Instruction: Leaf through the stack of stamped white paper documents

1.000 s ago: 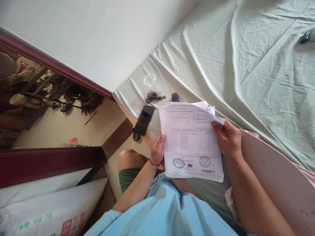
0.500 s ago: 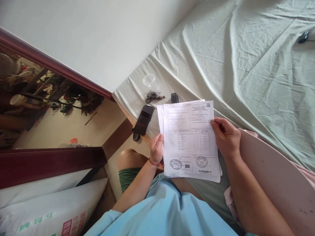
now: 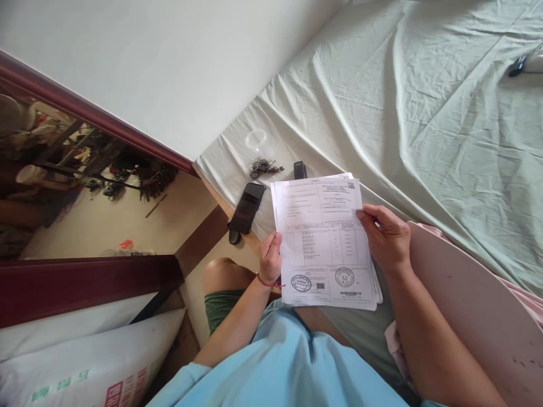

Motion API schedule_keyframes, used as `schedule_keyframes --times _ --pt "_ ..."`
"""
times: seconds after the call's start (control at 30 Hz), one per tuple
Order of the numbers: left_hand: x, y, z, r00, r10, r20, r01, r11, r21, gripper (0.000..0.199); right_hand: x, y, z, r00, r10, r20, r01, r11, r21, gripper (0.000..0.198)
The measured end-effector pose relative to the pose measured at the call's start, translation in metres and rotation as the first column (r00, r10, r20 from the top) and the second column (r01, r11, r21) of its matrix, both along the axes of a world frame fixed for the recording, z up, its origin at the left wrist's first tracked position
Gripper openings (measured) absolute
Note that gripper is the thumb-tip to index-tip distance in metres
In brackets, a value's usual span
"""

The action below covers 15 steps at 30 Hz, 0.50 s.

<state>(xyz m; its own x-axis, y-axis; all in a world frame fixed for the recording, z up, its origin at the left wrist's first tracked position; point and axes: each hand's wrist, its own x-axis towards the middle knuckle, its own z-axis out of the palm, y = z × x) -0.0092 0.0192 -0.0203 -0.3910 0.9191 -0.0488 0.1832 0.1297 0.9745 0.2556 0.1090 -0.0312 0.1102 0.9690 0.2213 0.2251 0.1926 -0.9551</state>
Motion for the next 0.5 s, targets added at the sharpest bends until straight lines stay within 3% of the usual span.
schedule_keyframes --times 0.23,0.5 --pt "0.0001 -0.0023 0.0005 0.998 -0.05 0.028 0.051 0.998 -0.025 0.06 -0.0008 0.0001 -0.0023 1.0 0.008 -0.017 -0.008 1.0 -0.003 0.017" --pt "-0.0018 -0.0022 -0.0013 0.993 -0.069 -0.093 0.066 0.997 -0.035 0.062 -0.0025 -0.0007 -0.004 0.998 0.014 -0.063 -0.016 0.999 -0.036 0.014"
